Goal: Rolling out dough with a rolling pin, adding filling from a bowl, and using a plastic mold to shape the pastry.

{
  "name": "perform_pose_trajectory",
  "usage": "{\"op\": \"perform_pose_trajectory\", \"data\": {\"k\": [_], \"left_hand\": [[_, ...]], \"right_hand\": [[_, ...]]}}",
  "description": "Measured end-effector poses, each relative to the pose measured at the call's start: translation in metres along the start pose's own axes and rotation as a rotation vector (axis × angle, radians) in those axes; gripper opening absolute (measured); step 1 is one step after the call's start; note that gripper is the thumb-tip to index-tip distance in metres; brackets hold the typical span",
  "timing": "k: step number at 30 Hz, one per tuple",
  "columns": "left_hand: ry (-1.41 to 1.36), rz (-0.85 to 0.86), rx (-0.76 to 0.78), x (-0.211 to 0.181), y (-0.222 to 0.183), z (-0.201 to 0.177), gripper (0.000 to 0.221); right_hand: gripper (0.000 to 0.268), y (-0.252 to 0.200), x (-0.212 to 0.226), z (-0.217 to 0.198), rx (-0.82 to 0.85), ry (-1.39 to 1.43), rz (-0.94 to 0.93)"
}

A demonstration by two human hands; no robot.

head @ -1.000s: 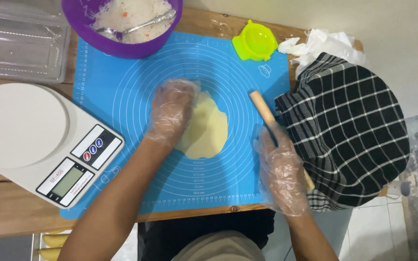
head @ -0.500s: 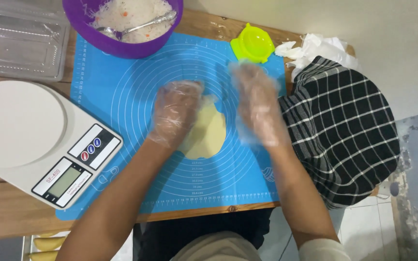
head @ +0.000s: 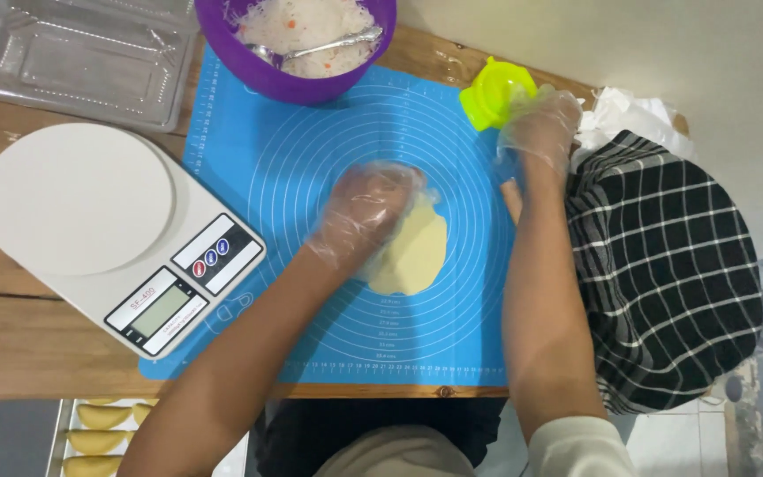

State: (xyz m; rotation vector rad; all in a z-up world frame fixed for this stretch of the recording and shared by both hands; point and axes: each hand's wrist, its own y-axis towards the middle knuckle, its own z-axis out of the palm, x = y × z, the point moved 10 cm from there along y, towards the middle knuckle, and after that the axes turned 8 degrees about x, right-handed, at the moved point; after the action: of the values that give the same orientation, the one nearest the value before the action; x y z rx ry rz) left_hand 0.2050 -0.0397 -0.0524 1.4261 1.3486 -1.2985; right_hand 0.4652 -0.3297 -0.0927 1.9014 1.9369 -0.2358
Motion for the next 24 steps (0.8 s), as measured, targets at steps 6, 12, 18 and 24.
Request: {"op": "perform_pose_trajectory", "data": {"k": [6, 12, 18, 24], "left_hand": [[0.852, 0.227, 0.264, -0.05, -0.019, 0.025, 0.022], [0.869, 0.822, -0.159, -0.107, -0.1, 0.035, 0.021], [0.961, 0.769, -0.2, -0.158, -0.146, 0.071, 0.044], [0.77, 0.674, -0.07, -0.167, -0.181, 0.095, 0.028]], "right_hand": [[0.03, -0.06, 0.023, -0.074, 0.184, 0.59, 0.09], [0.02, -0.102, 0.055, -0.125, 0.037, 0.761, -0.173], [0.016, -0.151, 0.089, -0.167, 0.133, 0.815, -0.322], [0.06, -0.204, 0.101, -0.198, 0.127, 0.793, -0.495]]}}
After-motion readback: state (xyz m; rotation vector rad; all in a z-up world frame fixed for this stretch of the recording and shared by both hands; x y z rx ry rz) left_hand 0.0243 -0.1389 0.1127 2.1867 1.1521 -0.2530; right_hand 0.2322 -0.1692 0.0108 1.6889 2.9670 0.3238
